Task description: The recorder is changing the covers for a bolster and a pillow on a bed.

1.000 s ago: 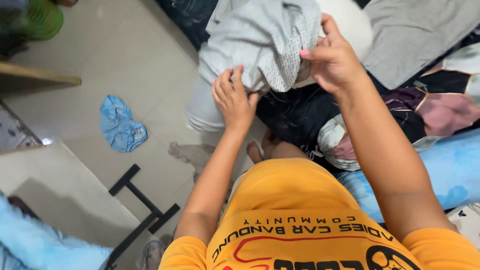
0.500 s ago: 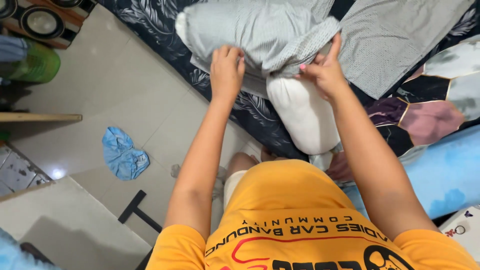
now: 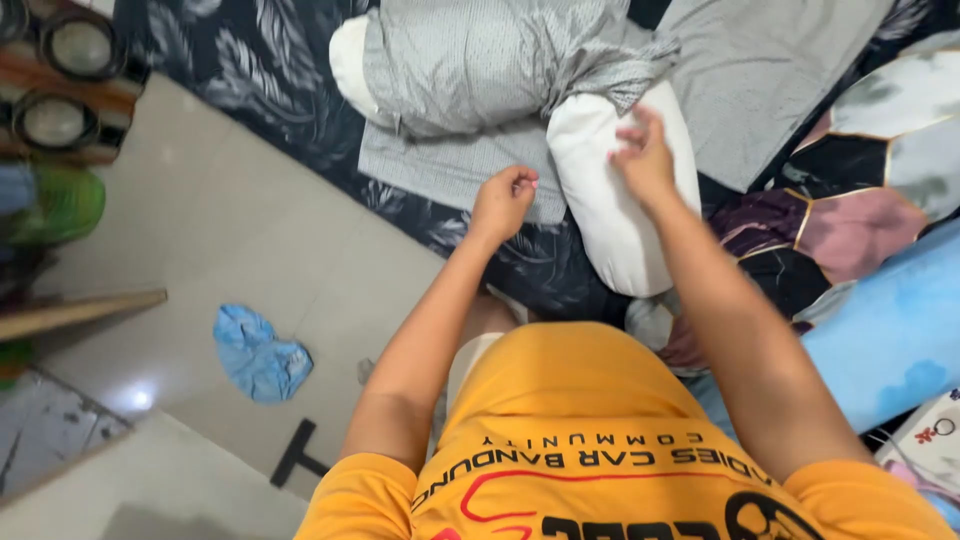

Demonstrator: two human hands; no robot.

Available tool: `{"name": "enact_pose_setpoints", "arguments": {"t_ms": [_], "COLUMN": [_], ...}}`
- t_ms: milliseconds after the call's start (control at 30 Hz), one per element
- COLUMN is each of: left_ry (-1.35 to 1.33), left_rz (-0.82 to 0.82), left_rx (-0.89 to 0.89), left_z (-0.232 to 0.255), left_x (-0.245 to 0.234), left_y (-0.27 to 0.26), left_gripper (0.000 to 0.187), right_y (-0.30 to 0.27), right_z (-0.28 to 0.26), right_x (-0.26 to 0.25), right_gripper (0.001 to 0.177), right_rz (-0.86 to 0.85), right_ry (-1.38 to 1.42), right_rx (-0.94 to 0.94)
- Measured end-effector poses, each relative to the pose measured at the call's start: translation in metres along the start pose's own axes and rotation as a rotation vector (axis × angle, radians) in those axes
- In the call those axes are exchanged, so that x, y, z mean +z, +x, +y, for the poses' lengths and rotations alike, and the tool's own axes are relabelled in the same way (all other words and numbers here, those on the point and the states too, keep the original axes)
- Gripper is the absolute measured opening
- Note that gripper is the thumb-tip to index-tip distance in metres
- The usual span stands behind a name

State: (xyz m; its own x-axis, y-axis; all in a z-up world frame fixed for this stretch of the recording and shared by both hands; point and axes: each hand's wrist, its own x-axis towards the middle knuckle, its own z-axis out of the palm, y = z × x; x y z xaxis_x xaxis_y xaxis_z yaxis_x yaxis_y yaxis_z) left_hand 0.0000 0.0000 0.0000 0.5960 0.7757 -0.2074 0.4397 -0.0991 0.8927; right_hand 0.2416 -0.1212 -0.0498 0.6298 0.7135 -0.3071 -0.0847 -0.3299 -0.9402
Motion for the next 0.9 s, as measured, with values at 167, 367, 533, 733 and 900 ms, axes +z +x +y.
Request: {"name": "enact_pose_setpoints", "arguments": {"t_ms": [167,367,533,733,900], "left_ry": [-0.009,-0.093,0.243,0.344,0.346], "left_rz": [-0.079,-0.092,-0.027,0.053,0.043], "left_rx": [0.002,0.147,0.371,0.139,0.178], "left_z": [0.0,0.021,0.053,0.072,0.05], "left_x": [0.018,0.053,0.086,0.101,0.094], "left_y": [0.044,0.093,0.13,0.155,0.153], "left_gripper": [0.019,0.022,0.052,0.055,0.034], "right_y": [-0.086,-0.129,-0.127,-0.09,-0.068], "right_z": [-0.033,-0.016,0.01,-0.019,0.017], "right_x": [0.016,0.008,-0.006,0.014,-0.023], "right_gripper": [0.086,0.128,0.127,0.121,0.081], "right_rz": [0.169,0.231,0.215,0.156,0.121], "right_ry": [-0.849,-1.06,-1.255,-1.212,-1.196], "right_rx": [-0.285,0.142,-0.058,-0.017,-0.187]}}
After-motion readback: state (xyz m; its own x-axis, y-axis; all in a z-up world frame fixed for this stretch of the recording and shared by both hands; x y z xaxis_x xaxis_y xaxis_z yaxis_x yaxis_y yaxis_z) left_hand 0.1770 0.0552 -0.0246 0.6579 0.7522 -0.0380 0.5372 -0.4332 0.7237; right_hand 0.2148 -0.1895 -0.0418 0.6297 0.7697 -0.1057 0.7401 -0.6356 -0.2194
